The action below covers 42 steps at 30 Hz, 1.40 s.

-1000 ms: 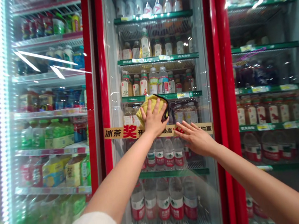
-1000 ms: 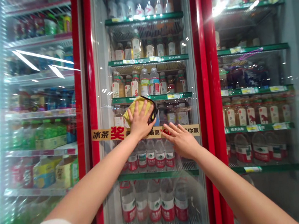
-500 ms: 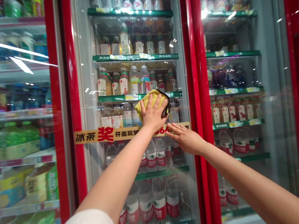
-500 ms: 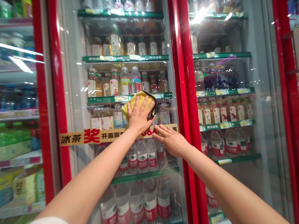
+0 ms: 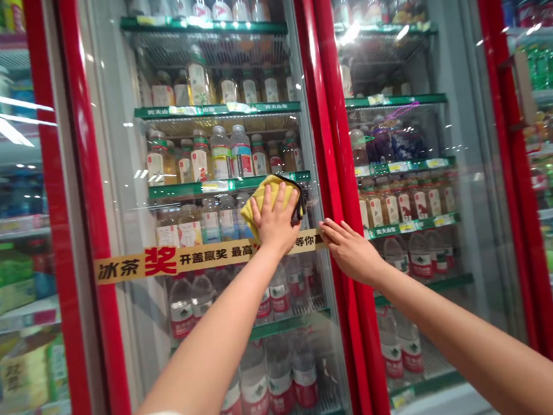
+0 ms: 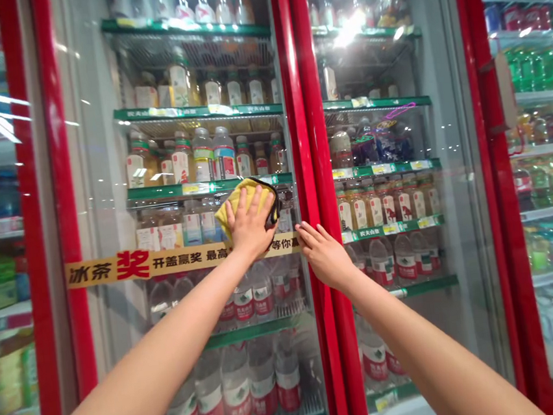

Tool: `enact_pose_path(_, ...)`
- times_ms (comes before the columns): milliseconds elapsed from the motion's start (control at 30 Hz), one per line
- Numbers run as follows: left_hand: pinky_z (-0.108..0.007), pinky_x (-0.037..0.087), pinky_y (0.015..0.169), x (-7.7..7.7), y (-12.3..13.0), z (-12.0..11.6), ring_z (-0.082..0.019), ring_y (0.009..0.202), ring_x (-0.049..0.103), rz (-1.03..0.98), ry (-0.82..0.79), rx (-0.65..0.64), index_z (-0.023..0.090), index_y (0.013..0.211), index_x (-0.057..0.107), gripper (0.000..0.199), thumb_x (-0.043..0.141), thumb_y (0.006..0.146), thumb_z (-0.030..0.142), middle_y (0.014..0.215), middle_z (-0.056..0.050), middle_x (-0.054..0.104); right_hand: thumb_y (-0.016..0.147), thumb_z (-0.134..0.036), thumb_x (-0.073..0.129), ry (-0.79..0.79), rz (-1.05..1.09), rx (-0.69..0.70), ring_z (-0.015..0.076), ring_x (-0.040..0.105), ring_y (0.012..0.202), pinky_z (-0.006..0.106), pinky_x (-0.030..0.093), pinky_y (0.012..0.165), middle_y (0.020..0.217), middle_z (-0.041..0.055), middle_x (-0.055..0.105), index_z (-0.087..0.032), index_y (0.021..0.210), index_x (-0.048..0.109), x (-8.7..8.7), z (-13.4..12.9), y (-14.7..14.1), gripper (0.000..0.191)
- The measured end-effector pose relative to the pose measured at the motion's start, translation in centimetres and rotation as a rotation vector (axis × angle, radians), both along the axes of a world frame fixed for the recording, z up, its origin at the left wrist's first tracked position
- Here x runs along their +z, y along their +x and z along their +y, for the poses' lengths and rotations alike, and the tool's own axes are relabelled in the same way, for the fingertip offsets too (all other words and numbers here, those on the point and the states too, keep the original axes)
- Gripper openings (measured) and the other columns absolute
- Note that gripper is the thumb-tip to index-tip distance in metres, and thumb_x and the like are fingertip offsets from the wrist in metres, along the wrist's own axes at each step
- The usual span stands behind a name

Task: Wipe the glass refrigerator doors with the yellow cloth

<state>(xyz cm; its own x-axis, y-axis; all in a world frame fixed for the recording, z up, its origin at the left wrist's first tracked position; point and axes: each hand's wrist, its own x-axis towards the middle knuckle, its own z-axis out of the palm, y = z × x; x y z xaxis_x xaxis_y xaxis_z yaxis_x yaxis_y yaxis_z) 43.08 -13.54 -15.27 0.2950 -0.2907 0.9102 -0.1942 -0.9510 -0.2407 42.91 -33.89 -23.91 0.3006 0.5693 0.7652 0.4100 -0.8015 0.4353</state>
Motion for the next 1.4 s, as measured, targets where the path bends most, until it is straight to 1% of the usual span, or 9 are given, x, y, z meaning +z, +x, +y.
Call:
enact_pose_path(233, -0.054, 0.001, 0.128, -2.8, -0.1, 1.1, -0.026, 0.155, 0.023, 0.098, 0.251, -0.092, 0.037, 0.151, 0.043, 0.064, 0.056, 0.089, 0.031, 0.162, 0.004, 0.038, 0.088, -0.003, 0.043, 0.103, -0.019, 0.161, 0.0276, 0.036, 0.15, 0.045, 0.037, 0.123, 0.153, 0.0154, 0.05, -0.008, 0.139, 0.059, -2.0, -1.3, 0.1, 0.054)
enact_pose_path(367, -0.058, -0.004, 0.127, -2.1, 0.9, -2.1, -0.027, 0.156, 0.021, 0.034, 0.042, -0.162, 0.034, 0.155, 0.036, 0.058, 0.043, 0.099, 0.048, 0.163, 0.001, 0.037, 0.091, -0.006, 0.042, 0.34, -0.111, 0.272, 0.027, 0.045, 0.145, 0.05, 0.042, 0.119, 0.144, 0.0128, 0.06, -0.014, 0.143, 0.056, -0.6, -2.2, -0.8, 0.055)
enact_pose_path(533, -0.061, -0.006, 0.125, -2.5, 2.4, -5.5, -0.028, 0.155, 0.022, 0.044, 0.278, -0.207, 0.042, 0.153, 0.037, 0.058, 0.047, 0.097, 0.052, 0.164, 0.002, 0.035, 0.09, -0.006, 0.044, 0.536, -0.239, 0.367, 0.0269, 0.053, 0.138, 0.046, 0.051, 0.111, 0.132, 0.0101, 0.069, -0.019, 0.143, 0.056, 0.6, -4.0, -1.9, 0.055)
enact_pose_path(633, -0.062, -0.001, 0.126, -0.1, 2.8, -7.2, -0.027, 0.155, 0.023, 0.027, 0.142, -0.135, 0.04, 0.154, 0.037, 0.056, 0.044, 0.098, 0.046, 0.165, 0.001, 0.034, 0.089, -0.005, 0.045, 0.542, -0.267, 0.351, 0.0283, 0.055, 0.135, 0.047, 0.051, 0.111, 0.131, 0.011, 0.069, -0.017, 0.14, 0.058, 1.0, -4.6, -2.6, 0.054)
enact_pose_path(800, -0.069, 0.004, 0.123, 8.5, 2.8, -10.4, -0.031, 0.157, 0.016, 0.017, 0.005, -0.067, 0.036, 0.156, 0.035, 0.059, 0.042, 0.098, 0.046, 0.168, -0.002, 0.024, 0.09, -0.007, 0.046, 0.579, -0.286, 0.362, 0.028, 0.055, 0.134, 0.047, 0.05, 0.11, 0.132, 0.0091, 0.069, -0.021, 0.138, 0.06, 2.7, -5.0, -3.1, 0.052)
enact_pose_path(867, -0.067, 0.004, 0.124, 9.3, 2.9, -10.5, -0.031, 0.156, 0.019, 0.001, 0.043, -0.061, 0.034, 0.156, 0.035, 0.06, 0.041, 0.098, 0.047, 0.168, -0.003, 0.027, 0.091, -0.008, 0.046, 0.595, -0.285, 0.379, 0.0271, 0.055, 0.133, 0.048, 0.05, 0.11, 0.131, 0.0084, 0.069, -0.023, 0.139, 0.06, 3.0, -5.1, -3.0, 0.052)
enact_pose_path(1067, -0.066, -0.004, 0.124, -1.0, 3.5, -4.2, -0.031, 0.155, 0.023, -0.068, 0.534, -0.081, 0.02, 0.158, 0.031, 0.073, 0.049, 0.093, 0.05, 0.162, -0.014, 0.038, 0.094, -0.014, 0.047, 0.614, -0.273, 0.375, 0.0276, 0.061, 0.124, 0.049, 0.053, 0.106, 0.128, 0.0099, 0.07, -0.022, 0.139, 0.06, 1.2, -4.8, -2.2, 0.047)
enact_pose_path(1167, -0.059, 0.0, 0.127, -3.2, 3.7, -2.1, -0.028, 0.153, 0.028, -0.037, 0.641, -0.092, 0.023, 0.156, 0.034, 0.078, 0.06, 0.086, 0.044, 0.158, -0.01, 0.045, 0.096, -0.014, 0.046, 0.583, -0.252, 0.377, 0.0268, 0.062, 0.122, 0.048, 0.054, 0.104, 0.128, 0.0093, 0.071, -0.023, 0.138, 0.06, 0.8, -4.5, -2.3, 0.046)
enact_pose_path(1400, -0.061, -0.002, 0.126, 4.4, 3.4, -4.2, -0.027, 0.156, 0.018, -0.036, 0.373, -0.017, 0.02, 0.158, 0.028, 0.076, 0.054, 0.09, 0.042, 0.165, -0.01, 0.03, 0.095, -0.015, 0.048, 0.564, -0.243, 0.384, 0.0264, 0.063, 0.119, 0.046, 0.055, 0.102, 0.128, 0.0093, 0.07, -0.022, 0.137, 0.06, 0.9, -3.9, -2.8, 0.045)
